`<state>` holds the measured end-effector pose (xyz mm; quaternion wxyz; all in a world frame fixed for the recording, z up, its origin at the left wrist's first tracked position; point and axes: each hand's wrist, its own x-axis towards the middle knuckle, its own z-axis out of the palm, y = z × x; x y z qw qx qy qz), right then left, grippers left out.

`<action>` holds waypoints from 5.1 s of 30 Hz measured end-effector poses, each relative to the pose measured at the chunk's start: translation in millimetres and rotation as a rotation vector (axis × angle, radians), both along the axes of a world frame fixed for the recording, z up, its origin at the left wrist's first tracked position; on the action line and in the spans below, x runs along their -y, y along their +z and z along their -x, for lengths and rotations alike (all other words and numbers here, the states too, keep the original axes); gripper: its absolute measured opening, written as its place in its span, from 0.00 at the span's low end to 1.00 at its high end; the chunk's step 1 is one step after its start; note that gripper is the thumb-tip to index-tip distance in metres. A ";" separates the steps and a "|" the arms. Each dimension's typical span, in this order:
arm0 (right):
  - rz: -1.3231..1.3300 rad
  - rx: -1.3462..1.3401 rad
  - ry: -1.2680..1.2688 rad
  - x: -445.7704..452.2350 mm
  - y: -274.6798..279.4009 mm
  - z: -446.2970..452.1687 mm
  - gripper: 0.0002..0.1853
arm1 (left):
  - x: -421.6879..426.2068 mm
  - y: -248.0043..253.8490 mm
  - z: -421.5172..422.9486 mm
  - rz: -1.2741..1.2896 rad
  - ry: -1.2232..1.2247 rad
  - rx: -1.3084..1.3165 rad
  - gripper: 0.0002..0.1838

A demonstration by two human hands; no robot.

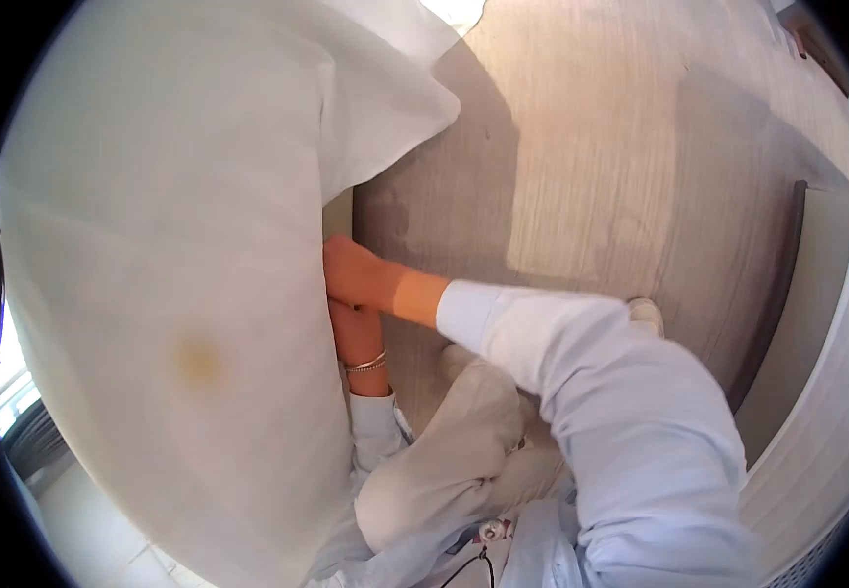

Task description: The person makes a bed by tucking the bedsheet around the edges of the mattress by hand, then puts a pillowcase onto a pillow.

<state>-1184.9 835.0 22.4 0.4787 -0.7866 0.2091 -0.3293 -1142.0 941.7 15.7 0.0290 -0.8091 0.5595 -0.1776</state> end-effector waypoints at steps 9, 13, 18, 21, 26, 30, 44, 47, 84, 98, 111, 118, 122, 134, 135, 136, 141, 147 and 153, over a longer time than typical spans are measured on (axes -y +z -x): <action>-0.028 0.146 -0.042 -15.3 -37.2 48.5 0.22 | -4.0 -22.8 -13.3 -0.034 0.009 0.156 0.23; -0.328 0.240 -0.214 19.7 -14.2 39.3 0.34 | -29.4 -32.8 -21.0 0.365 -0.049 -0.423 0.24; -0.031 0.331 -0.438 55.9 10.7 13.7 0.31 | -71.4 -45.6 -12.7 -0.004 -0.612 -0.289 0.25; 0.258 0.249 -0.330 58.3 -22.9 8.9 0.29 | -37.4 4.4 -7.1 -0.035 -0.662 -0.326 0.27; 0.479 0.004 -0.310 68.2 11.6 -6.7 0.19 | -11.8 39.1 -55.9 0.058 -0.232 -0.472 0.26; 0.398 -0.266 -0.430 65.9 39.9 3.3 0.08 | -12.1 28.4 -28.9 0.194 -0.142 -0.157 0.28; 0.038 -0.099 0.097 55.4 76.8 -60.6 0.15 | -27.0 92.9 -110.5 0.033 0.022 0.215 0.31; -0.633 0.443 -0.015 30.4 61.0 -84.7 0.19 | -27.9 89.5 -109.2 -0.085 0.226 0.031 0.31; 0.517 0.213 -0.493 72.0 -40.5 81.5 0.20 | 29.6 0.1 64.5 -0.016 0.088 0.131 0.31; 0.663 -0.265 -0.525 99.0 4.8 23.5 0.22 | 25.3 5.9 34.0 0.144 -0.034 -0.167 0.28; 0.349 -0.159 -0.227 26.4 -13.9 97.9 0.25 | -16.5 15.3 82.4 0.052 -0.392 -0.818 0.20; 0.314 0.118 -0.269 39.8 62.6 156.8 0.19 | 13.8 116.7 96.3 0.442 -0.794 -1.237 0.19; 0.444 0.204 -0.272 40.0 178.0 149.2 0.18 | -8.6 264.7 90.3 0.401 -0.935 -1.504 0.22; 0.559 -0.091 -0.018 20.7 434.3 1.9 0.16 | -66.8 439.8 -83.9 0.463 0.421 -0.376 0.34; 0.497 -0.179 -0.111 17.5 443.3 -25.2 0.20 | -78.9 419.1 -90.5 0.351 0.578 -0.380 0.35; 0.506 -0.181 -0.067 12.5 437.5 -43.3 0.20 | -90.1 406.3 -88.9 0.228 0.739 -0.387 0.37; 0.530 -0.732 0.164 -90.1 405.3 -7.4 0.37 | -155.9 423.1 -10.9 0.024 0.439 -0.690 0.39; 0.418 -0.814 0.813 -167.5 452.0 101.5 0.35 | -270.9 492.6 75.5 0.110 0.517 -1.151 0.35; -0.007 -0.653 1.126 -215.4 550.0 41.2 0.20 | -374.1 538.4 124.3 0.852 0.991 -0.944 0.26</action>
